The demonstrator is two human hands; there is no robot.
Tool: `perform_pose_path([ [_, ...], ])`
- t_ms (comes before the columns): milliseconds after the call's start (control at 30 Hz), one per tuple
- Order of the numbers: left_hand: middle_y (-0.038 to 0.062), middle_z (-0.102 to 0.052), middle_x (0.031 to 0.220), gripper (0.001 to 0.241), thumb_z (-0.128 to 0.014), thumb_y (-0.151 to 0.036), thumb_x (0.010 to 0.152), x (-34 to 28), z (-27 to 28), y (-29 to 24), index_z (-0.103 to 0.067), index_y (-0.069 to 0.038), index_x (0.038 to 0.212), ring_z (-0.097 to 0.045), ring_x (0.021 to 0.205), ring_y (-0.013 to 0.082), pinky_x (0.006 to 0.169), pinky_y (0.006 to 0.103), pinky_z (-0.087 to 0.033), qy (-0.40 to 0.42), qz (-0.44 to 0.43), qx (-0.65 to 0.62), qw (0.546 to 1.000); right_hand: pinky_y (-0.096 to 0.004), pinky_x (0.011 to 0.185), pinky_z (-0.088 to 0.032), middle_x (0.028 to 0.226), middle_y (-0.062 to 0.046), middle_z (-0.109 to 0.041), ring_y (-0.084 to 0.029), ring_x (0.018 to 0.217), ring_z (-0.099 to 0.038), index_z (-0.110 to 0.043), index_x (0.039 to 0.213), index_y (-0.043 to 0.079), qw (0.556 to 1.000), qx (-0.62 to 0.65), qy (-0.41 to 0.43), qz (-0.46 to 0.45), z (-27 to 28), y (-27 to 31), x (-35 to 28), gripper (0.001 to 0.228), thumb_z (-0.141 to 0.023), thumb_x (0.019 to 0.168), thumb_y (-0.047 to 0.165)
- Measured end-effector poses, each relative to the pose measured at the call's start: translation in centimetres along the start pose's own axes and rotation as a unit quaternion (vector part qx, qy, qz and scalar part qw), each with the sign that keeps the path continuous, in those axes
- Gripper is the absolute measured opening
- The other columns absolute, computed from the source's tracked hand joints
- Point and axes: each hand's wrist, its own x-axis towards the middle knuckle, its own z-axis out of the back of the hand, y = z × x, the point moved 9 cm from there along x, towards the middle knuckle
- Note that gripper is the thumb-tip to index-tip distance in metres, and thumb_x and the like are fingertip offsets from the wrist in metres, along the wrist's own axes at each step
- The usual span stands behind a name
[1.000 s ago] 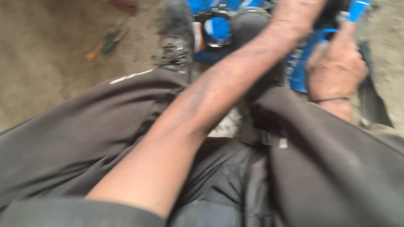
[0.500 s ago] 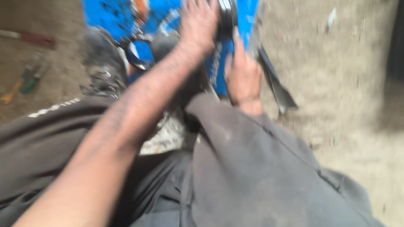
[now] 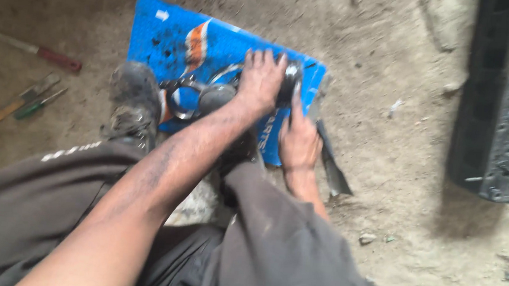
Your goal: The person sits on the floor and uses a scraper to remove carbon deposits from the top and sides of a piston resting on a blue mat. The person rotates the piston to access different areas and continues scraping until the end of the clip.
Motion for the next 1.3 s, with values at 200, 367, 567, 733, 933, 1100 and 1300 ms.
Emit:
perform_pose_path([
  [200, 0.024, -0.051, 0.13, 0.116, -0.098, -0.026, 0.046, 0.4, 1.5, 0.1, -0.04, -0.006, 0.145, -0.046, 0.129, 0.0435, 0.115, 0.0556, -0.03, 0.01, 0.005, -0.026, 1.0, -0.058, 0.061, -0.052, 0.085, -0.021, -0.07, -0.045, 0.07, -0.068, -0.033, 0.161, 0.03, 0.997, -0.031, 0.051, -0.04, -1.9, -0.8, 1.5, 0.07, -0.06, 0.097, 0.021],
  [367, 0.024, -0.052, 0.131, 0.107, -0.093, -0.023, 0.054, -0.7, 0.6, -0.3, -0.041, -0.007, 0.146, -0.047, 0.129, 0.0425, 0.116, 0.0561, -0.03, -0.029, 0.007, -0.009, 1.0, -0.059, 0.061, -0.052, 0.09, -0.018, -0.072, -0.044, 0.071, -0.068, -0.026, 0.161, 0.031, 1.0, -0.027, 0.013, -0.006, -1.8, -0.5, 0.0, 0.069, -0.058, 0.1, 0.022],
  [567, 0.024, -0.05, 0.131, 0.108, -0.093, -0.024, 0.055, 0.1, 1.3, 0.1, -0.039, -0.007, 0.147, -0.046, 0.129, 0.0423, 0.116, 0.056, -0.029, -0.016, 0.011, -0.009, 1.0, -0.059, 0.061, -0.052, 0.082, -0.023, -0.071, -0.046, 0.069, -0.067, -0.024, 0.163, 0.029, 0.997, 0.011, 0.066, -0.043, -3.3, -1.1, 1.0, 0.07, -0.054, 0.101, 0.021],
  [733, 0.024, -0.05, 0.133, 0.111, -0.096, -0.024, 0.051, -0.7, 1.8, -0.5, -0.04, -0.008, 0.146, -0.045, 0.132, 0.0426, 0.117, 0.0547, -0.029, -0.005, 0.009, -0.017, 1.0, -0.061, 0.056, -0.049, 0.073, -0.027, -0.068, -0.049, 0.064, -0.066, -0.036, 0.155, 0.025, 0.994, 0.047, 0.055, -0.082, -2.7, -2.0, 0.2, 0.056, -0.054, 0.102, 0.024],
  [933, 0.023, -0.051, 0.132, 0.11, -0.097, -0.024, 0.051, -0.9, 1.4, -0.2, -0.042, -0.008, 0.145, -0.046, 0.131, 0.0412, 0.118, 0.0551, -0.029, -0.002, 0.012, -0.021, 1.0, -0.06, 0.053, -0.049, 0.072, -0.027, -0.067, -0.05, 0.067, -0.067, -0.047, 0.14, 0.019, 0.992, 0.096, 0.02, -0.077, -1.2, -2.0, 0.5, 0.035, -0.055, 0.107, 0.025],
  [1100, 0.024, -0.052, 0.131, 0.107, -0.095, -0.024, 0.053, 0.6, 2.2, 0.0, -0.042, -0.01, 0.145, -0.048, 0.128, 0.0417, 0.114, 0.0559, -0.031, -0.04, 0.017, -0.002, 0.999, -0.061, 0.053, -0.048, 0.069, -0.028, -0.066, -0.051, 0.064, -0.066, -0.05, 0.136, 0.017, 0.991, 0.109, -0.005, -0.076, -0.7, -1.5, 1.9, 0.034, -0.057, 0.103, 0.022],
  [1300, 0.026, -0.05, 0.133, 0.109, -0.095, -0.029, 0.055, -0.6, 0.5, -0.5, -0.039, -0.007, 0.147, -0.046, 0.129, 0.0425, 0.116, 0.0558, -0.03, -0.014, 0.009, -0.034, 0.999, -0.06, 0.052, -0.049, 0.076, -0.028, -0.067, -0.05, 0.066, -0.066, -0.049, 0.14, 0.017, 0.992, 0.104, -0.025, -0.063, -0.8, -1.5, 0.1, 0.035, -0.056, 0.106, 0.022],
])
